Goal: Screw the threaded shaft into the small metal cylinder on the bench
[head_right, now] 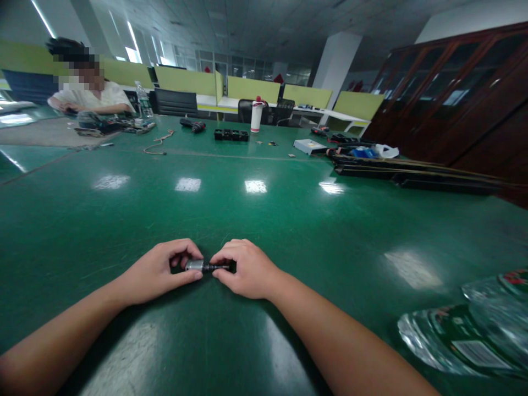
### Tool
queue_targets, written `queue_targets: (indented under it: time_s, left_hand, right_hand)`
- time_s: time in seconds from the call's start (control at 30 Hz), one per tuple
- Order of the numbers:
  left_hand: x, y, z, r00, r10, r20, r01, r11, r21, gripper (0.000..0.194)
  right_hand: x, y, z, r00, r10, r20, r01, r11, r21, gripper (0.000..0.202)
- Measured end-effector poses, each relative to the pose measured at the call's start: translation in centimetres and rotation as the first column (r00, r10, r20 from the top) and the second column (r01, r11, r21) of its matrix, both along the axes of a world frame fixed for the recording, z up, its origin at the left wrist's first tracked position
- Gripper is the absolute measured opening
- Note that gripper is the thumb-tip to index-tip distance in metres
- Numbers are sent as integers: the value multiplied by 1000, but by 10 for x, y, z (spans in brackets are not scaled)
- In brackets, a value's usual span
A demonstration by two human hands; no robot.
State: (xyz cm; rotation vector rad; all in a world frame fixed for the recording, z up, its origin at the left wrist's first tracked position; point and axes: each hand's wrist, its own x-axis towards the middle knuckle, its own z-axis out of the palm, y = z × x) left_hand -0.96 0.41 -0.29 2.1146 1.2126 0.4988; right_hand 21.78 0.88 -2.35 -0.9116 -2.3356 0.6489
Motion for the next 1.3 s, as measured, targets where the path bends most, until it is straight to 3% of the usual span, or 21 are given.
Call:
queue_targets:
  time_s: [1.3]
  left_hand:
    - [1, -1, 0, 1000, 12, -16, -12, 1000, 14, 23]
  right_hand:
    - [-1, -1, 1, 1000, 3, 29, -3, 1000, 12, 13]
